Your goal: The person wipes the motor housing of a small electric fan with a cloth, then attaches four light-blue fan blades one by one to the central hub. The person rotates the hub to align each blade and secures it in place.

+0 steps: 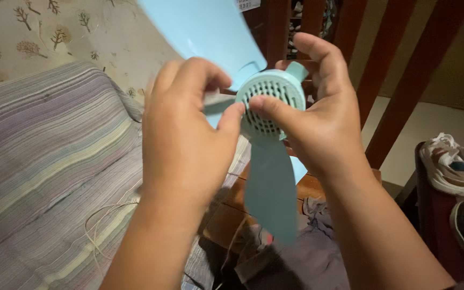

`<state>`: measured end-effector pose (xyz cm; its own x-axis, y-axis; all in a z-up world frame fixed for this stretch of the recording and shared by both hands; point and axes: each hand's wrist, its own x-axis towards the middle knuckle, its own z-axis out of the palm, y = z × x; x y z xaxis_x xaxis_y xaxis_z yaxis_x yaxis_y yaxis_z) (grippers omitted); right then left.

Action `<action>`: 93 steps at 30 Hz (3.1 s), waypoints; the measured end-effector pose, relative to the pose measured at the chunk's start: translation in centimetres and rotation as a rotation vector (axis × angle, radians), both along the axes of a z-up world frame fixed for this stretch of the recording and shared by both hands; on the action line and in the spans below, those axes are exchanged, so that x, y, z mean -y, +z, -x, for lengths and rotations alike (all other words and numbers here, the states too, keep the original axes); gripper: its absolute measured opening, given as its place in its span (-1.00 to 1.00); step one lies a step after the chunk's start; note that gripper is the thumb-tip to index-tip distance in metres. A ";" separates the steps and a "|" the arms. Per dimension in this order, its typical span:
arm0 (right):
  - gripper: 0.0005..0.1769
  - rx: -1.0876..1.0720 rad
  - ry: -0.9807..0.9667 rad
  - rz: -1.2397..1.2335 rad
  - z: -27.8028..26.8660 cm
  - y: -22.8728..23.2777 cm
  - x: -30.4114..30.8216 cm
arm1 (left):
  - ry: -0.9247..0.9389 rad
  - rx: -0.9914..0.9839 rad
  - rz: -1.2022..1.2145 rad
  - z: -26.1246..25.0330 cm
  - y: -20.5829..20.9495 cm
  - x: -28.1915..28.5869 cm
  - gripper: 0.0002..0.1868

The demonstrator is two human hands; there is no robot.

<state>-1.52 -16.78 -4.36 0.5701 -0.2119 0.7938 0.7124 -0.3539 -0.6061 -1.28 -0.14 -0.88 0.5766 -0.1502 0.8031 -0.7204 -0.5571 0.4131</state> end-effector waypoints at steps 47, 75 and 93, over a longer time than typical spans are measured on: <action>-0.50 -0.780 -0.511 -0.421 -10.6 -10.6 13.2 | -0.590 -0.537 0.609 -8.8 -7.9 2.0 -0.66; -0.22 -1.244 -0.633 0.517 -16.1 -30.6 11.2 | -0.438 -0.519 0.552 -13.0 -9.6 3.7 -0.72; -0.14 -1.165 -0.778 -0.235 -14.0 -30.1 14.7 | -0.395 -0.507 0.569 -12.1 -9.7 2.5 -0.69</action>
